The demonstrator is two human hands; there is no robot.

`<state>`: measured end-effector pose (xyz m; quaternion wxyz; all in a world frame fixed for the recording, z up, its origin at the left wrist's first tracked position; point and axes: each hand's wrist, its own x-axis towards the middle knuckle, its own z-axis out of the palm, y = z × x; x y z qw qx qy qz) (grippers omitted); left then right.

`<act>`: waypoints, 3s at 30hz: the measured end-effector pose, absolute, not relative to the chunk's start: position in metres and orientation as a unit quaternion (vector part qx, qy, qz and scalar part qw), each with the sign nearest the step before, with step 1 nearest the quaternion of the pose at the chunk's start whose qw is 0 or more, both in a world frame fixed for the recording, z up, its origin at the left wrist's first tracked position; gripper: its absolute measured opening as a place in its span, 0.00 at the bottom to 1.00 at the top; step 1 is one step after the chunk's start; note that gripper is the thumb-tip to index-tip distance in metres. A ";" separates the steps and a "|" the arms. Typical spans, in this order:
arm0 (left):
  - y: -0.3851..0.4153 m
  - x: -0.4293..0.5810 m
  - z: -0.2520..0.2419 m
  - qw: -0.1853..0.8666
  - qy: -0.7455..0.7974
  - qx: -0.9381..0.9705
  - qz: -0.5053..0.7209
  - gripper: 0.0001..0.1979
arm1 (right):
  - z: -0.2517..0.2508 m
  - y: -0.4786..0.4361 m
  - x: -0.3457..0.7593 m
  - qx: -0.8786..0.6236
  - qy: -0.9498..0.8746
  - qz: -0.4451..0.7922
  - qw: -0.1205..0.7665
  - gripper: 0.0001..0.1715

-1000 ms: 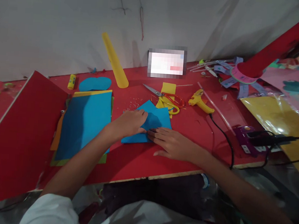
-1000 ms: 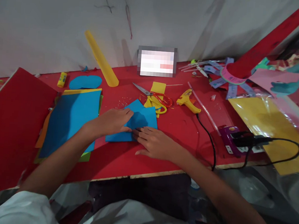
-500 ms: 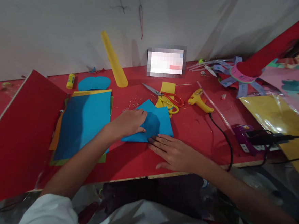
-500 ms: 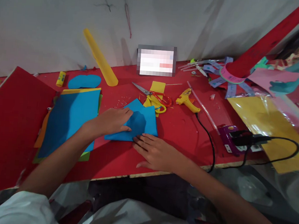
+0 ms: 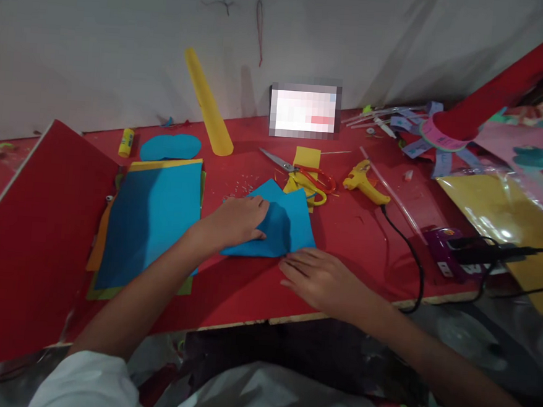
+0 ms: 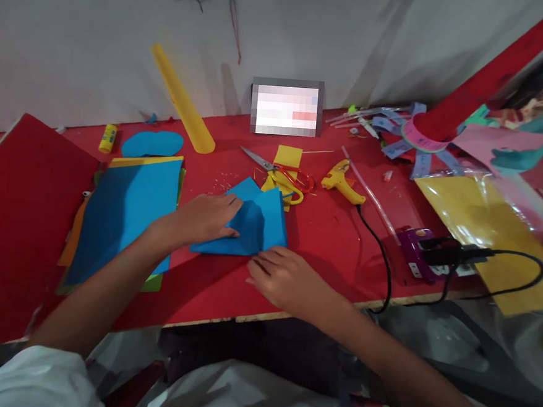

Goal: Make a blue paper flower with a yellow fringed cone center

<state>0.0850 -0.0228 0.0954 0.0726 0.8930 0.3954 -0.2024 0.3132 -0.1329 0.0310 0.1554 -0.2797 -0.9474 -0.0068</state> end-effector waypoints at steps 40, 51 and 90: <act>-0.173 0.072 0.013 -0.054 0.419 0.906 -0.008 0.38 | -0.022 -0.006 0.288 -0.400 -0.907 0.018 0.128 0.36; -0.206 0.026 0.017 -0.086 0.473 0.877 0.006 0.34 | -0.022 -0.006 0.288 -0.398 -0.907 0.023 0.134 0.36; -0.059 0.045 -0.009 0.010 0.426 0.904 0.045 0.33 | -0.007 -0.061 0.261 -0.396 -0.907 0.002 0.147 0.35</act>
